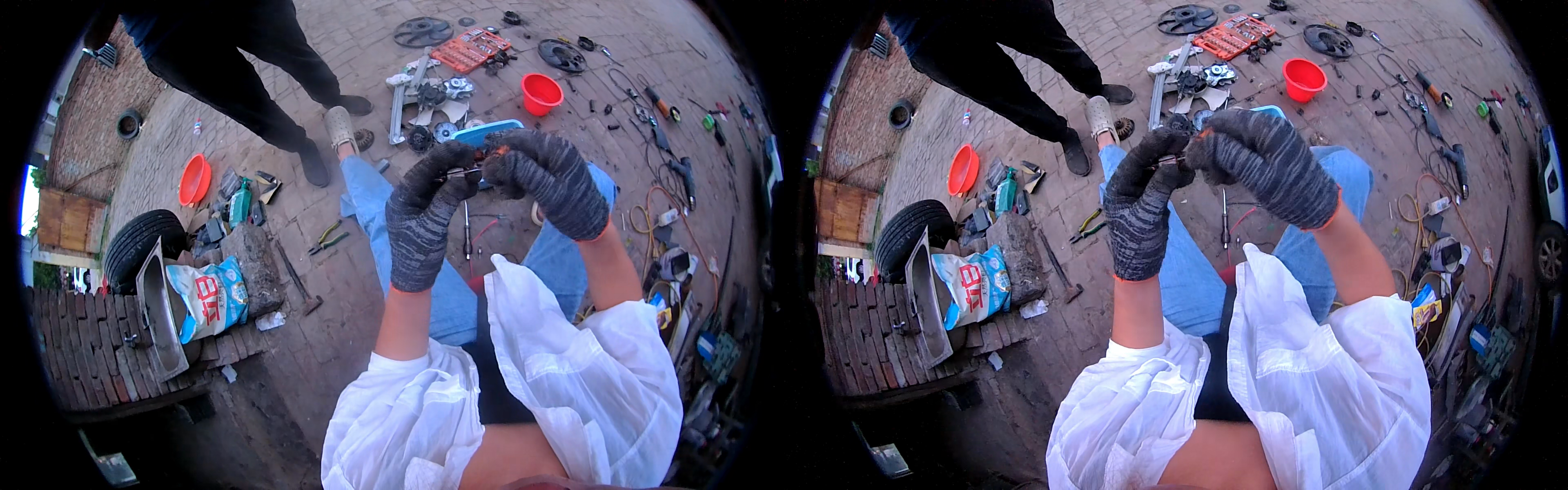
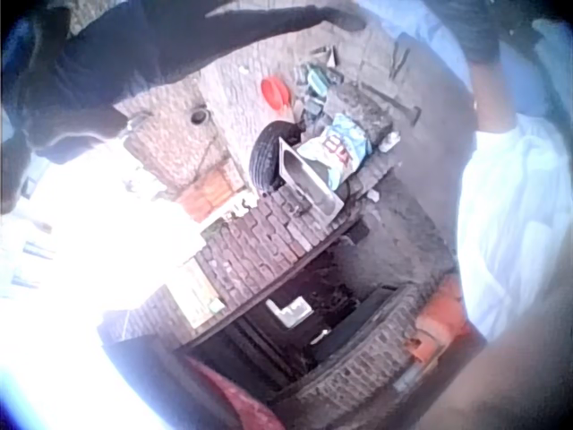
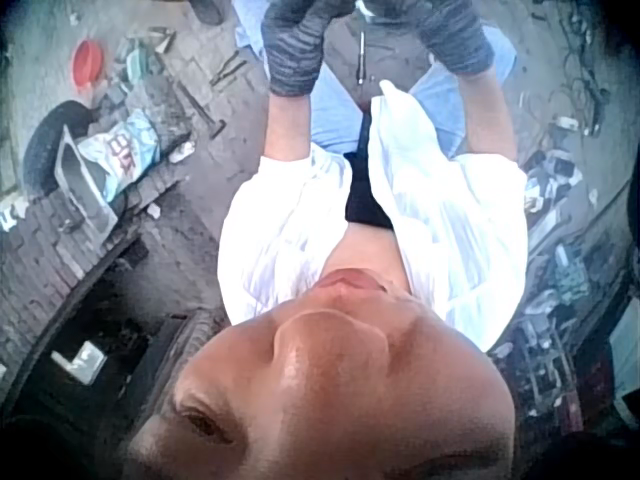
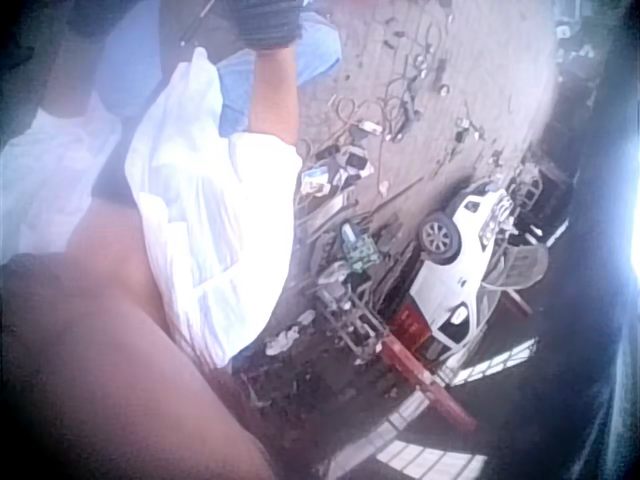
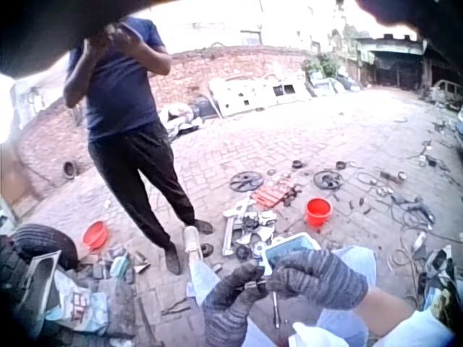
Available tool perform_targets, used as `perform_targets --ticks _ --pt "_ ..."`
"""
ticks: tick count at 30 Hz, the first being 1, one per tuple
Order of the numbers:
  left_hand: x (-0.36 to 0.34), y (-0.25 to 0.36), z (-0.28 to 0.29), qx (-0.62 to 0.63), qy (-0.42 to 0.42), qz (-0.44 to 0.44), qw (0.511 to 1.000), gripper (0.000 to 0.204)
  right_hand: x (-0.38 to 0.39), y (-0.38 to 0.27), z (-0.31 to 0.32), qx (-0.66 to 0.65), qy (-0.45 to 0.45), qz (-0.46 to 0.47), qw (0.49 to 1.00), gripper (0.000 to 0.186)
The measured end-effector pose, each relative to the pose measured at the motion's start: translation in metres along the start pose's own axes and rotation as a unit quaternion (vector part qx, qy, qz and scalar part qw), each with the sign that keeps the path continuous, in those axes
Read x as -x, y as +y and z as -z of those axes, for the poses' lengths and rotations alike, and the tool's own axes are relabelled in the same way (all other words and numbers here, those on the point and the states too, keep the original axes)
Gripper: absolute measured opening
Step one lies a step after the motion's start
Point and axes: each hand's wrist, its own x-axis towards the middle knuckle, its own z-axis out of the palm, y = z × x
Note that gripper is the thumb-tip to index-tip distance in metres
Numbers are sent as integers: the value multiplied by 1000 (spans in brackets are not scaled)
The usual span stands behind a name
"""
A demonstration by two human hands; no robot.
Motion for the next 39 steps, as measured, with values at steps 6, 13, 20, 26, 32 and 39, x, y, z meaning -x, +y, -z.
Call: perform_targets --ticks 6,13,20,26,32,39 --pt "0 10 -7 -311 6 -108 944 30 6 -10 2 -72 -24 -52 996 26" --pt "6 13 4 -28 47 -4 999 27 30 -10 4 -72 -78 -39 994 28" --pt "9 11 10 186 -30 18 982 33 37 -8 4 -42 -157 -88 983 25" --pt "10 15 20 388 23 113 914 33 45 -7 11 -41 -164 -77 983 24" --pt "14 22 17 164 26 53 985 31 45 -4 14 -252 -55 -36 965 26" --pt "15 16 -4 -111 29 -21 993 29 29 7 4 -468 -44 80 879 52"
